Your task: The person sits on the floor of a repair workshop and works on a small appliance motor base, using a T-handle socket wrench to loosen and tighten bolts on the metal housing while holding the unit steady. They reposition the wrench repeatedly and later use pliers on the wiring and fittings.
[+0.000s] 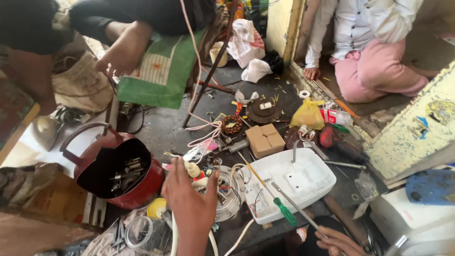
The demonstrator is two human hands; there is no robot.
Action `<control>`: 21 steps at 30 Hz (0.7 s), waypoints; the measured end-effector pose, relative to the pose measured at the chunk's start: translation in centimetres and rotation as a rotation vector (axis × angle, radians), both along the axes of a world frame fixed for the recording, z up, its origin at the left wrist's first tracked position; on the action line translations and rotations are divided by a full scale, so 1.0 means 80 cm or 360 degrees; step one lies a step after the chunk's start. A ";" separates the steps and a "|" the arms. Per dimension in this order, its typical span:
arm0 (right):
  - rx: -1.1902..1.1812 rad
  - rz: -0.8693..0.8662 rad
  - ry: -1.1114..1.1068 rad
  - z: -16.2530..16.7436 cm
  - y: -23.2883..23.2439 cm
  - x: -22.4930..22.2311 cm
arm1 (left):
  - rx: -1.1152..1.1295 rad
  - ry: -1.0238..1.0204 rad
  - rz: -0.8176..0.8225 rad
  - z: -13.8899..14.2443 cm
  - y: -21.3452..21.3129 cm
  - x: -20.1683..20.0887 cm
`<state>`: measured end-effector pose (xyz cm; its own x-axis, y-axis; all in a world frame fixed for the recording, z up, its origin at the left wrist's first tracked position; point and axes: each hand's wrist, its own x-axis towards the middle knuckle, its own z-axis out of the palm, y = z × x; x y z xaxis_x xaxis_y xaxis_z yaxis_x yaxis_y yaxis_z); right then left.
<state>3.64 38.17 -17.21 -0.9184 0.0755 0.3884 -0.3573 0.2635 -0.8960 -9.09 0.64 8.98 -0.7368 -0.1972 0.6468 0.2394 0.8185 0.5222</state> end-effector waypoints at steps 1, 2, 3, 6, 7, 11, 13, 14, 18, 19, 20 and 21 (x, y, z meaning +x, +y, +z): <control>0.0091 -0.0009 0.0111 0.015 -0.002 0.005 | 0.0006 0.0006 -0.0015 -0.005 -0.001 -0.003; -0.0014 -0.0146 0.0024 0.030 -0.009 0.018 | 0.0009 -0.0018 -0.0031 -0.011 -0.001 -0.005; -0.0117 -0.0290 -0.0068 0.046 -0.019 0.026 | 0.0011 -0.0043 -0.0053 -0.020 -0.003 -0.003; -0.0343 -0.0491 -0.0050 0.095 -0.048 0.019 | 0.0030 -0.0002 -0.0140 -0.036 -0.011 -0.014; -0.0400 -0.0515 -0.0003 0.111 -0.054 0.012 | 0.0080 -0.0010 -0.0219 -0.039 -0.016 -0.017; -0.0263 -0.0422 0.0034 0.152 -0.076 -0.010 | 0.0301 -0.0023 -0.0597 -0.039 -0.040 -0.029; -0.0156 -0.0414 -0.0033 0.158 -0.088 -0.013 | 0.0350 -0.0028 -0.0744 -0.039 -0.049 -0.032; -0.0015 -0.0435 -0.0067 0.160 -0.091 -0.016 | 0.0339 -0.0016 -0.0784 -0.039 -0.053 -0.035; 0.0260 -0.0487 -0.0092 0.157 -0.099 -0.022 | 0.0242 0.0035 -0.0760 -0.044 -0.051 -0.039; 0.0263 -0.0493 -0.0072 0.156 -0.100 -0.024 | 0.0240 0.0036 -0.0761 -0.044 -0.049 -0.039; 0.0342 -0.0446 -0.0002 0.156 -0.099 -0.027 | 0.0240 0.0036 -0.0765 -0.045 -0.047 -0.040; 0.0422 -0.0402 0.0068 0.156 -0.097 -0.030 | 0.0239 0.0036 -0.0774 -0.045 -0.045 -0.041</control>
